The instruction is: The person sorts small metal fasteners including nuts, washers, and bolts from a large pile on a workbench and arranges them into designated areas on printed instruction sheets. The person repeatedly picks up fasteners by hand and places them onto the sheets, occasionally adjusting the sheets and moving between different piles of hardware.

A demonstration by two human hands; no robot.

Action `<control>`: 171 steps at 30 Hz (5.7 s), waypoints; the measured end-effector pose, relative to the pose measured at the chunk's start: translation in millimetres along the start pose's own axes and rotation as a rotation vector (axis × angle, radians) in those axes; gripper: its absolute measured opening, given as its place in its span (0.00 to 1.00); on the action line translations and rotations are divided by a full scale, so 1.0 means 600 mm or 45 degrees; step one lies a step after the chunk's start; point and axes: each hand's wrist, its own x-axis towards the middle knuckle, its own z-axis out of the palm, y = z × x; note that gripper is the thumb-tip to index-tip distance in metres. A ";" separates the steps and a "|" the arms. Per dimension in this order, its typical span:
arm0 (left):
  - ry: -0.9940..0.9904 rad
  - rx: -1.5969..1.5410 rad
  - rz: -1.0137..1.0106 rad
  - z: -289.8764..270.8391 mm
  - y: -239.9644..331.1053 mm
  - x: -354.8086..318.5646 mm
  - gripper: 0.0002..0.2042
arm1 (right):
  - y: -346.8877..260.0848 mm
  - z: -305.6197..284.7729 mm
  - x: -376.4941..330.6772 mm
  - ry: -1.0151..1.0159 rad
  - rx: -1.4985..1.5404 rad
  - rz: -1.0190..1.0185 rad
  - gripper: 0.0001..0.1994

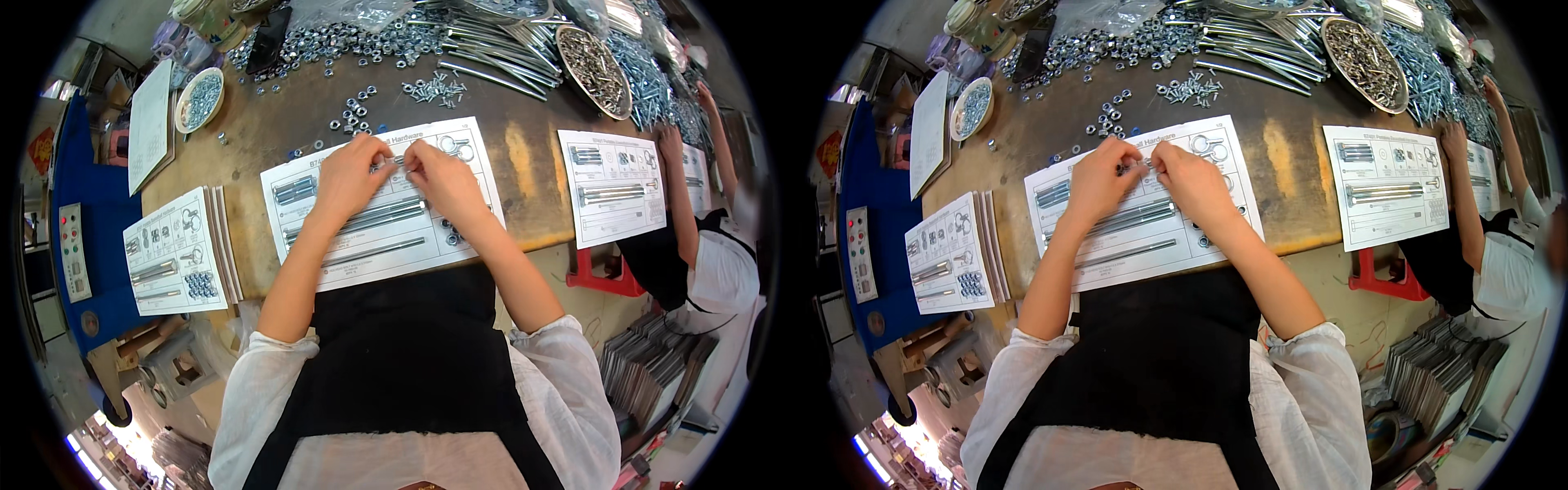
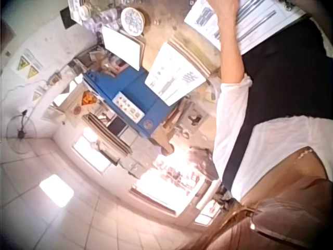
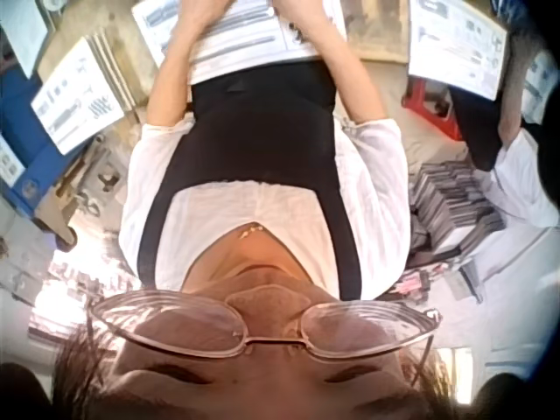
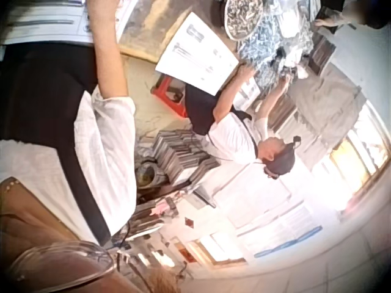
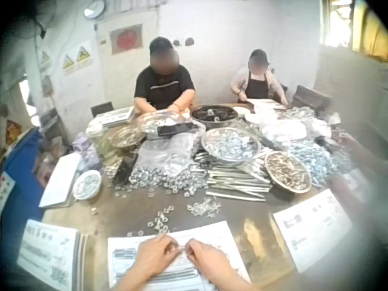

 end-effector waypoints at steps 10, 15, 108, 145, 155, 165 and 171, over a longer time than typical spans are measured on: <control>0.121 -0.166 -0.177 -0.046 -0.028 -0.054 0.06 | -0.007 0.013 0.016 0.072 -0.172 -0.048 0.07; 0.125 -0.187 -0.181 -0.046 -0.038 -0.071 0.06 | -0.016 0.012 0.017 0.068 -0.274 -0.108 0.05; 0.127 -0.431 -0.054 -0.074 0.119 -0.047 0.13 | -0.121 0.046 0.048 0.274 2.542 0.337 0.27; 0.351 -0.635 0.525 -0.161 0.034 -0.104 0.18 | -0.155 -0.025 -0.021 -0.377 1.400 0.363 0.12; 0.260 -0.596 0.388 -0.156 0.042 -0.096 0.17 | -0.132 -0.010 -0.027 -0.260 1.412 0.403 0.12; 0.234 -0.480 0.462 -0.142 0.048 -0.088 0.19 | -0.130 -0.016 -0.032 -0.313 1.450 0.428 0.09; 0.225 -0.452 0.461 -0.131 0.053 -0.090 0.18 | -0.116 -0.005 -0.039 -0.306 1.475 0.468 0.09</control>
